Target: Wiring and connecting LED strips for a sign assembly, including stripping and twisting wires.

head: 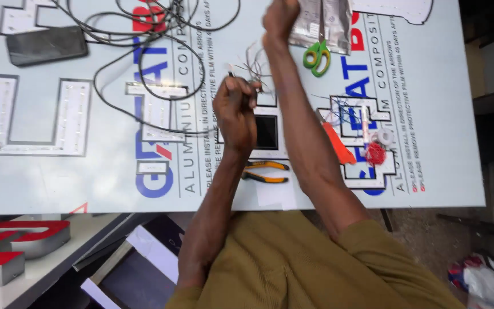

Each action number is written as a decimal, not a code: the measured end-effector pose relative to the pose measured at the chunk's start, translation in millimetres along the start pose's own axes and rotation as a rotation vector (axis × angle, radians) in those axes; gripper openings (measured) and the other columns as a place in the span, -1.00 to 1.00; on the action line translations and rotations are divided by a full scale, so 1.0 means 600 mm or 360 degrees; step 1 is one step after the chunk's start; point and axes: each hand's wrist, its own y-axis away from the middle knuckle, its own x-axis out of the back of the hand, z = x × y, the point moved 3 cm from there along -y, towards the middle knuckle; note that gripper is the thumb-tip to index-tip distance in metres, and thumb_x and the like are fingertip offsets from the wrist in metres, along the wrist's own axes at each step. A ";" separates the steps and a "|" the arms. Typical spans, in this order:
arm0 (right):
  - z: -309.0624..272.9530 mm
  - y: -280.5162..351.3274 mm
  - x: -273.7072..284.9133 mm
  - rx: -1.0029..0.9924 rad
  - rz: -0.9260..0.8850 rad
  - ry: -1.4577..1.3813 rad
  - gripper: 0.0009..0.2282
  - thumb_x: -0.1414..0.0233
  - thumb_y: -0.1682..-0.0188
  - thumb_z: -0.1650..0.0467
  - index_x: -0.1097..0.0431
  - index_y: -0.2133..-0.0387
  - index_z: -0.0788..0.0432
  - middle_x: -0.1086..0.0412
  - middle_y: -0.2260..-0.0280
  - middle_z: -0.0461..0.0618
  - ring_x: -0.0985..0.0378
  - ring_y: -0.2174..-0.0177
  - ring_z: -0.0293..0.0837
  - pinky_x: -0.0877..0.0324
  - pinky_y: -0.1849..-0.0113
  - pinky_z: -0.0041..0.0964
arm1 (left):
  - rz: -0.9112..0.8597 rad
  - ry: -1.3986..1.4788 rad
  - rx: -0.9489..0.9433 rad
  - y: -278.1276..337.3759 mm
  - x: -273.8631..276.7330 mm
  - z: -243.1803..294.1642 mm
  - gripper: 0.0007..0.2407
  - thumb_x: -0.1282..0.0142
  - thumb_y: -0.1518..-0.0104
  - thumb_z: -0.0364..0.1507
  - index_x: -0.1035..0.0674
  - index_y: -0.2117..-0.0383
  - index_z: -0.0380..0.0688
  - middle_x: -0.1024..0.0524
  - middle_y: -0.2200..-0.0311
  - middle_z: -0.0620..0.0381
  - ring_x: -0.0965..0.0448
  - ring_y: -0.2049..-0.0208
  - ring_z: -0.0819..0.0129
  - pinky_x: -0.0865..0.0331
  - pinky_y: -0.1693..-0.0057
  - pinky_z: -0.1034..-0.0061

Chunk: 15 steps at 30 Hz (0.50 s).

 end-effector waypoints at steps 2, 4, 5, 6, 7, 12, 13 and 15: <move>-0.095 0.061 0.028 -0.0018 -0.0267 -0.0014 -0.74 -0.02 -0.03 0.44 -0.03 0.51 -0.04 0.08 0.63 -0.24 0.06 0.67 -0.33 0.22 0.65 -0.27 | 0.0088 0.0104 -0.0005 -0.058 0.074 0.006 -0.74 -0.09 -0.46 -0.27 -0.50 0.40 -0.10 -0.29 0.49 0.20 -0.29 0.48 0.41 -0.51 -0.19 0.22; -0.178 0.156 0.072 -0.0070 -0.0524 0.0016 -0.67 -0.14 -0.17 0.38 -0.11 0.52 0.00 0.05 0.63 -0.23 0.03 0.71 -0.36 0.24 0.68 -0.34 | 0.0229 0.0221 0.0010 -0.067 0.116 0.025 -0.75 -0.10 -0.44 -0.25 -0.53 0.37 -0.09 -0.29 0.50 0.22 -0.30 0.50 0.42 -0.51 -0.21 0.16; -0.220 0.218 0.079 -0.0026 -0.0945 0.0321 -0.83 -0.10 -0.26 0.30 -0.32 0.16 0.14 -0.11 0.63 -0.18 -0.12 0.67 -0.34 -0.03 0.58 -0.37 | 0.0191 0.0268 -0.0025 -0.067 0.109 0.042 -0.76 -0.09 -0.46 -0.24 -0.53 0.31 -0.10 -0.19 0.53 0.24 -0.32 0.47 0.41 -0.50 -0.22 0.20; -0.271 0.255 0.048 0.0113 -0.1380 0.0565 -0.62 -0.05 -0.35 0.22 -0.54 -0.21 0.27 -0.28 0.64 -0.14 -0.27 0.62 -0.33 -0.29 0.47 -0.41 | 0.0066 0.0325 -0.0103 -0.112 0.092 0.063 -0.76 -0.09 -0.48 -0.24 -0.54 0.26 -0.12 -0.09 0.57 0.26 -0.34 0.44 0.41 -0.49 -0.23 0.24; -0.286 0.276 0.041 0.0154 -0.1416 0.0521 -0.62 -0.05 -0.35 0.22 -0.54 -0.21 0.27 -0.28 0.64 -0.14 -0.27 0.62 -0.33 -0.29 0.47 -0.41 | 0.0028 0.0318 -0.0159 -0.131 0.089 0.072 -0.76 -0.09 -0.48 -0.24 -0.54 0.26 -0.12 -0.09 0.57 0.26 -0.34 0.44 0.41 -0.49 -0.23 0.24; -0.278 0.407 0.156 -0.0066 -0.2079 0.1450 -0.79 -0.02 -0.31 0.30 -0.58 0.20 0.12 -0.47 0.52 -0.11 -0.48 0.45 -0.27 -0.37 0.28 -0.30 | 0.0042 0.0366 -0.0020 -0.112 0.096 0.041 -0.72 -0.04 -0.50 -0.13 -0.60 0.17 -0.04 -0.21 0.53 0.23 -0.49 0.31 0.24 -0.46 -0.32 0.10; -0.279 0.424 0.180 -0.0098 -0.2049 0.1465 -0.79 -0.02 -0.31 0.30 -0.58 0.20 0.12 -0.47 0.52 -0.11 -0.48 0.45 -0.27 -0.37 0.28 -0.30 | 0.0053 0.0369 0.0020 -0.113 0.096 0.020 -0.72 -0.04 -0.50 -0.13 -0.60 0.17 -0.04 -0.21 0.53 0.23 -0.49 0.31 0.24 -0.46 -0.32 0.10; -0.273 0.496 0.235 0.0096 -0.2722 0.1969 -0.75 -0.03 -0.22 0.21 -0.57 0.03 0.02 -0.65 0.09 -0.10 -0.67 0.11 0.01 -0.38 0.19 -0.03 | -0.0085 -0.0059 -0.0202 -0.094 0.103 -0.001 -0.66 0.11 -0.56 -0.05 -0.53 0.01 -0.02 -0.39 0.44 0.07 -0.72 0.14 0.07 -0.57 -0.25 0.01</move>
